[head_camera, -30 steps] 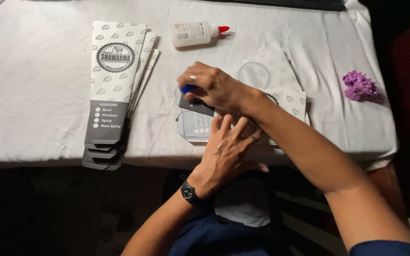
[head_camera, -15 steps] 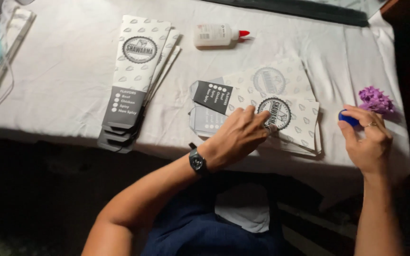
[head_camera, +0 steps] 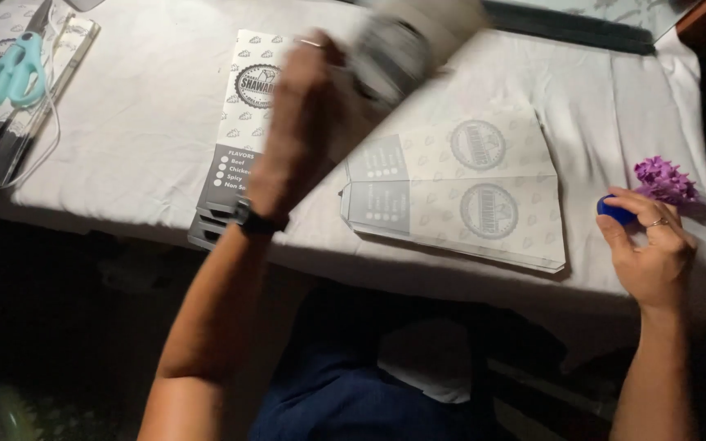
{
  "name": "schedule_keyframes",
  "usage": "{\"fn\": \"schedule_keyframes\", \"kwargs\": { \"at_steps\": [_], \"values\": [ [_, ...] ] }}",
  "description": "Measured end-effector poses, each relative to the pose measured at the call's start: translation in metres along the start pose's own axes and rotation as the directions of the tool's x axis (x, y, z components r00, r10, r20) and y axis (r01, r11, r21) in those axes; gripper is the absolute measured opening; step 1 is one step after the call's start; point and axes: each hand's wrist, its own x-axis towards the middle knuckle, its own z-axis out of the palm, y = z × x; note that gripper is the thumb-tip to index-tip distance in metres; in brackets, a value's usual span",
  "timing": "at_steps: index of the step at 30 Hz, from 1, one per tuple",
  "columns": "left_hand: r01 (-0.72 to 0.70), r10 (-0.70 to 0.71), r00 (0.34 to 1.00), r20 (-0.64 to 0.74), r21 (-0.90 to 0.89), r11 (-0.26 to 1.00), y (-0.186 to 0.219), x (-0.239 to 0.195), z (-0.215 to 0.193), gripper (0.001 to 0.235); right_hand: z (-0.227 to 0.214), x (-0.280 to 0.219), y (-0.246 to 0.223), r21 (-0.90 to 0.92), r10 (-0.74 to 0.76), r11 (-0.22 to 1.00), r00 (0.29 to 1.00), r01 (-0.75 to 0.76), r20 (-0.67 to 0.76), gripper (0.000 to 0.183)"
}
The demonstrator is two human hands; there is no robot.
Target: The person folds flat printed paper sheets into cone-shaped wrappers, applies glue to the edges, and presses them to seal. They repeat this process for multiple cones, stacking finished units on the table.
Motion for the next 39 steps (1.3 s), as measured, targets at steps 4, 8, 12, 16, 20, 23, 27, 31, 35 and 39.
{"fn": "schedule_keyframes", "kwargs": {
  "at_steps": [4, 8, 12, 16, 20, 23, 27, 31, 35, 39],
  "values": [
    [0.073, 0.409, 0.913, 0.008, 0.981, -0.181, 0.01, -0.014, -0.114, 0.02, 0.0, 0.004, -0.005, -0.003, -0.007, 1.0, 1.0, 0.007, -0.006, 0.016],
    [0.522, 0.053, 0.849, -0.526, 0.821, -0.23, 0.017, -0.034, -0.119, 0.059, 0.0, 0.004, -0.005, 0.026, -0.004, 1.0, 1.0, 0.004, -0.009, 0.016],
    [0.536, -0.028, 0.823, -0.568, 0.792, -0.293, 0.033, -0.048, -0.082, 0.092, -0.003, 0.004, -0.009, 0.042, 0.037, 0.998, 0.999, -0.037, 0.001, 0.016],
    [0.596, -0.03, 0.78, -0.625, 0.757, -0.267, 0.039, -0.047, -0.078, 0.093, -0.003, 0.007, -0.009, 0.029, 0.025, 0.999, 1.0, -0.024, -0.006, 0.016],
    [0.56, 0.001, 0.816, -0.578, 0.79, -0.249, 0.041, -0.052, -0.079, 0.107, -0.008, 0.012, -0.018, -0.032, -0.006, 0.999, 0.998, 0.004, -0.06, 0.03],
    [0.503, 0.088, 0.864, -0.496, 0.842, -0.195, 0.033, -0.057, -0.101, 0.099, -0.007, 0.017, -0.033, -0.063, -0.03, 0.998, 0.994, 0.023, -0.107, 0.035],
    [0.473, 0.099, 0.881, -0.463, 0.856, -0.21, 0.022, -0.06, -0.114, 0.119, -0.005, 0.03, -0.077, -0.012, -0.001, 1.0, 0.998, 0.0, -0.056, 0.026],
    [0.466, 0.073, 0.884, -0.461, 0.863, -0.194, 0.021, -0.065, -0.108, 0.071, 0.004, 0.043, -0.11, 0.173, -0.155, 0.975, 0.986, 0.143, 0.056, 0.012],
    [0.497, -0.01, 0.861, -0.509, 0.845, -0.196, 0.026, -0.062, -0.098, 0.069, 0.006, 0.06, -0.135, 0.256, -0.342, 0.92, 0.928, 0.297, 0.151, 0.016],
    [0.518, 0.003, 0.835, -0.55, 0.785, -0.34, 0.021, -0.059, -0.084, 0.117, 0.009, 0.066, -0.137, 0.205, -0.364, 0.923, 0.909, 0.324, 0.202, 0.011]
  ]
}}
